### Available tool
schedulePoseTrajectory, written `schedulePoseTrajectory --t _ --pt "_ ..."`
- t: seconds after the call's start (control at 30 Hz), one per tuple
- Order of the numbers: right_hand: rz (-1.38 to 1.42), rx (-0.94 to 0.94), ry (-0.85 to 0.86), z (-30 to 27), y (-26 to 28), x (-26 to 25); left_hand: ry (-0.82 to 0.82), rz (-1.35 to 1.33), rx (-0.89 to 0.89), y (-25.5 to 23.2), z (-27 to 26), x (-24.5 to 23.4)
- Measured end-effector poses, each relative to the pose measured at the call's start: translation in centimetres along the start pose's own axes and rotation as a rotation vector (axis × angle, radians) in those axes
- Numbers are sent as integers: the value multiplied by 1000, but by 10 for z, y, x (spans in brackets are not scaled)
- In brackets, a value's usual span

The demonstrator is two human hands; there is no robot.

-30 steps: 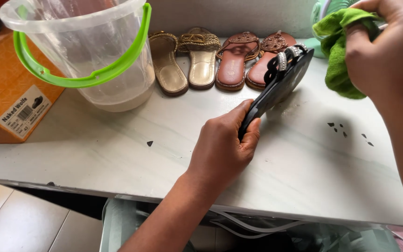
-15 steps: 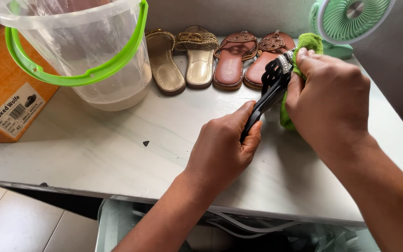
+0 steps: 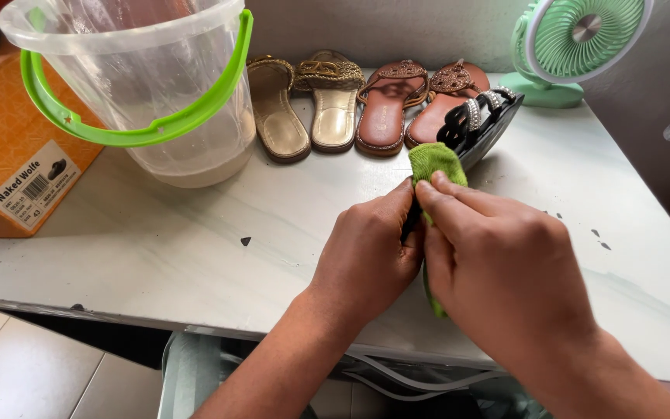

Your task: The person wipes a black sandal with a green cloth, cleaning the upper straps, insole, and sole. The sandal is turned over and cleaned on all sides while other sandals remain on the table.

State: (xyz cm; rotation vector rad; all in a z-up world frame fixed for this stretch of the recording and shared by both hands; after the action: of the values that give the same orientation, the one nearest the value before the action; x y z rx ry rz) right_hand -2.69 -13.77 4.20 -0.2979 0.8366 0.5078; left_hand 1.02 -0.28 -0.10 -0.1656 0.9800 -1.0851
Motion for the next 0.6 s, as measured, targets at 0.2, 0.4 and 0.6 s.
schedulePoseTrajectory --t 0.2,0.4,0.6 --pt "265 21 110 -5 -2 -17 18 -8 -7 2 -1 1" --pt "395 155 161 4 -16 -18 47 -109 -66 -11 -6 -12" --pt "345 -23 96 -4 0 -4 57 -126 -158 -13 -20 -19"
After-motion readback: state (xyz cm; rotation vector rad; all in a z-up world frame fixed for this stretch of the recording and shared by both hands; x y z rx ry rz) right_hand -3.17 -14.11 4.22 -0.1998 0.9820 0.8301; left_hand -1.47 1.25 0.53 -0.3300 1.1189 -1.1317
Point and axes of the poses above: each hand's wrist, its own z-axis towards the middle knuckle, its own x-axis out of the palm, y = z × x, the point moved 1 cm from there along z, towards the middle knuckle, and after that the axes turned 8 degrees about y, right-handed, at the moved point
